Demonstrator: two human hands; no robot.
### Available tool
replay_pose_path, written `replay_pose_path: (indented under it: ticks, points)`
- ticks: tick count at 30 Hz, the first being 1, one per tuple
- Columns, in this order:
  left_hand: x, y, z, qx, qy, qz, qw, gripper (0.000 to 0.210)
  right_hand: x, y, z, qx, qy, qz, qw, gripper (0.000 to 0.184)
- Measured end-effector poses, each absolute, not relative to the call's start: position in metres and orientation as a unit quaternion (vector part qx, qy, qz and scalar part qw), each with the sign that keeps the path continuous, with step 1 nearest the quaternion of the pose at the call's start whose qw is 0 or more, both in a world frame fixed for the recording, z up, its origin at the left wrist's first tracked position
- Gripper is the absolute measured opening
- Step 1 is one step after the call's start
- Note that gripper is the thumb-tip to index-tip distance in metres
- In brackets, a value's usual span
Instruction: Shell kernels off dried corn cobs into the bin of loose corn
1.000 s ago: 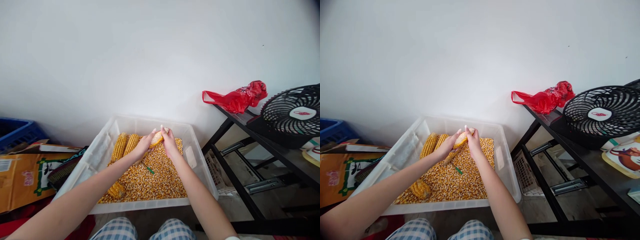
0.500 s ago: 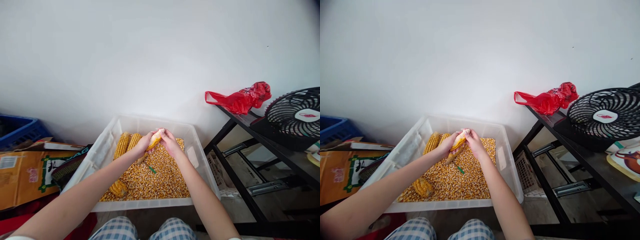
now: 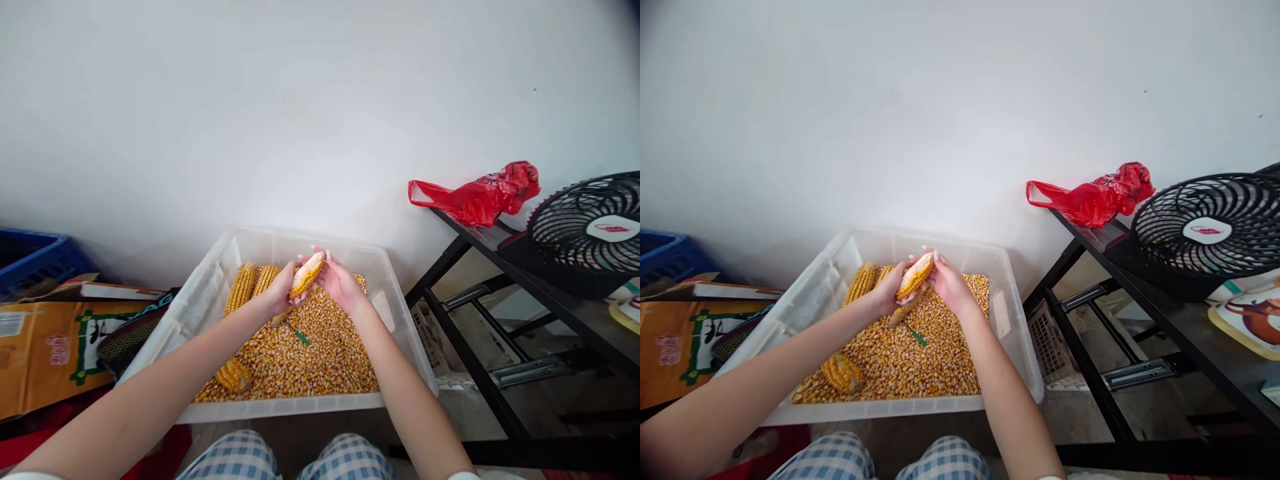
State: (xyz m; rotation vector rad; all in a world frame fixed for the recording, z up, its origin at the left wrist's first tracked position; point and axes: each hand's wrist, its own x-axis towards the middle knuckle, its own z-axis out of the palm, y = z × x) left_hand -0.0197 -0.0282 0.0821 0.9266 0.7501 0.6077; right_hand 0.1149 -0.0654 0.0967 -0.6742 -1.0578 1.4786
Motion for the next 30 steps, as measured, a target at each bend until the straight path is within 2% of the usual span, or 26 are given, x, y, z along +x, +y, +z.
replay_pose_path:
  ticks: [10,17,19,23,26,30]
  points:
    - [-0.015,-0.036,0.072,0.428,0.382,0.349,0.741,0.046,0.105,-0.066,0.09,-0.397,-0.455,0.529,0.597,0.036]
    - [-0.022,-0.03,0.077,0.398,0.338,0.228,0.822,0.066,0.108,-0.071,0.098,-0.375,-0.483,0.563,0.556,0.045]
    - [-0.02,-0.032,0.074,0.409,0.361,0.257,0.798,0.067,0.104,-0.07,0.093,-0.396,-0.476,0.533,0.576,0.043]
    - [-0.014,-0.037,0.07,0.42,0.408,0.333,0.739,0.057,0.097,-0.065,0.083,-0.448,-0.464,0.456,0.613,0.037]
    - [-0.015,-0.036,0.072,0.399,0.369,0.288,0.788,0.058,0.102,-0.064,0.087,-0.43,-0.455,0.507,0.592,0.035]
    - [-0.021,-0.028,0.08,0.377,0.353,0.21,0.83,0.066,0.115,-0.069,0.101,-0.334,-0.463,0.617,0.542,0.041]
